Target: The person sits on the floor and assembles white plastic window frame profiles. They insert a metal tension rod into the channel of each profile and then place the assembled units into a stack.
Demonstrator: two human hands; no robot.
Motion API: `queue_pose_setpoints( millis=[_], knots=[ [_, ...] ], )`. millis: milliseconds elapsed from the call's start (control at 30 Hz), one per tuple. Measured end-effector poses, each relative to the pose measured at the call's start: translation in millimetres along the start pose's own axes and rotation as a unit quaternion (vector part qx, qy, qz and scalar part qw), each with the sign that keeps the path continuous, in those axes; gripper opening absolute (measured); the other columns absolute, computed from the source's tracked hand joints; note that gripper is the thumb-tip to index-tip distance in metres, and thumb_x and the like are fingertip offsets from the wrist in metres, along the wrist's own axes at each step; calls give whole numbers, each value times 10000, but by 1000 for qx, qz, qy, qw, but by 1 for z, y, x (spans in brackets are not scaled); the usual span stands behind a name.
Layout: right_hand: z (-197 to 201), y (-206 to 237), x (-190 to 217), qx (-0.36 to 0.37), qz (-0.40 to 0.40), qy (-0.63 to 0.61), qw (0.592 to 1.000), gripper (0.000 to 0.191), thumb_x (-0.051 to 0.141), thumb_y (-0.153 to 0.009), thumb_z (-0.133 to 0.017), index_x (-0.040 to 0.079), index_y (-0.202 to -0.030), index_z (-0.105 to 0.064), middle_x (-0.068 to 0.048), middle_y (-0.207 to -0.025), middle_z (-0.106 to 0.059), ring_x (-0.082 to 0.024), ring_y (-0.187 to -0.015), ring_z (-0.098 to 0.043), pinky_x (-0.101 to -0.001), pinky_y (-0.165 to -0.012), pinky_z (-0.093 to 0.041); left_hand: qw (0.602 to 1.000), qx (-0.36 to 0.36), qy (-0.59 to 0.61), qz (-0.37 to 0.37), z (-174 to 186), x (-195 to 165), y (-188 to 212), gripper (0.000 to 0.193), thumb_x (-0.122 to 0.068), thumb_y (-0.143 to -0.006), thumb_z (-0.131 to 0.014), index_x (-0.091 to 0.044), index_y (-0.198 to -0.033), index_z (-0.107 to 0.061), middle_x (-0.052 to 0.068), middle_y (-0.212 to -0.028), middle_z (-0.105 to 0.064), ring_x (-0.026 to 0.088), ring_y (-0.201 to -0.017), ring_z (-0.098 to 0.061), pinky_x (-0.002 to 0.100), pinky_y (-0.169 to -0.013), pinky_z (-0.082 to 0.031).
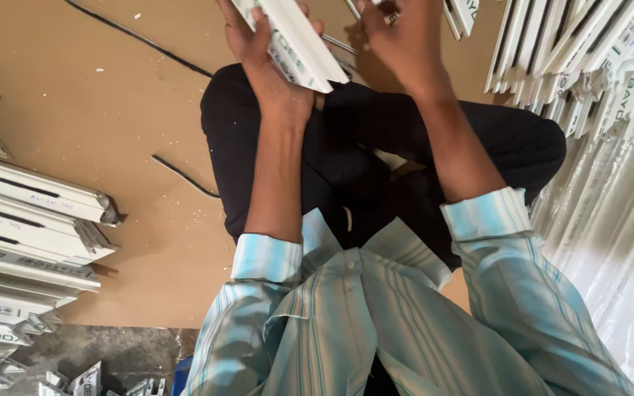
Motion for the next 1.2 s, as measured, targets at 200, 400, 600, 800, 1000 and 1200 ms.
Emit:
queue_pose_setpoints(
  millis=[200,400,600,800,1000,1200],
  knots=[
    [-50,39,-43,87,-56,164,981,225,-39,-814,-724,41,-1022,-756,-191,-919,-713,-398,-821,-715,-478,-740,-581,998,-38,18,42,1,-2,4,450,-373,-1058,-511,-209,-1444,-349,193,-928,-678,307,-707,-705,421,-564,-602],
    [-80,40,-52,124,-96,269,950,262,-70,-823,-741,12,-1042,-625,-200,-1122,-613,-466,-934,-660,-532,-738,-553,991,-80,56,90,19,10,3,512,-565,-1008,-464,-74,-1048,-607,119,-764,-650,238,-558,-663,359,-454,-538],
    [-79,37,-52,119,-107,269,950,341,-17,-760,-803,9,-1037,-606,-229,-1167,-565,-490,-892,-655,-553,-697,-543,985,-26,126,117,13,13,3,633,-661,-998,-422,-51,-999,-593,109,-752,-606,225,-584,-626,348,-493,-510],
    [-85,44,-63,146,-139,264,943,219,-12,-778,-793,6,-945,-653,-244,-1151,-567,-468,-906,-672,-549,-731,-551,985,-6,133,111,7,8,5,650,-687,-995,-438,-55,-997,-590,104,-755,-588,212,-593,-607,343,-520,-508],
    [-77,46,-55,125,-130,281,943,218,11,-748,-779,-11,-932,-664,-268,-1040,-618,-472,-858,-663,-533,-686,-549,982,-20,134,135,6,7,5,569,-622,-931,-539,-62,-1012,-598,103,-760,-586,198,-586,-600,330,-515,-501],
    [-20,34,-14,58,-86,230,968,52,74,-992,-727,24,-986,-715,-170,-771,-706,-338,-683,-706,-445,-611,-526,994,-34,39,91,6,3,4,370,-306,-867,-626,-114,-1135,-460,195,-1022,-648,205,-613,-598,336,-500,-495]
  ],
)
Point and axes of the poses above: each hand's wrist, its own y-axis away from the middle knuckle, its own z-axis out of the back of the hand, x = y × z, the point moved 9 cm from there along -y, towards the middle knuckle
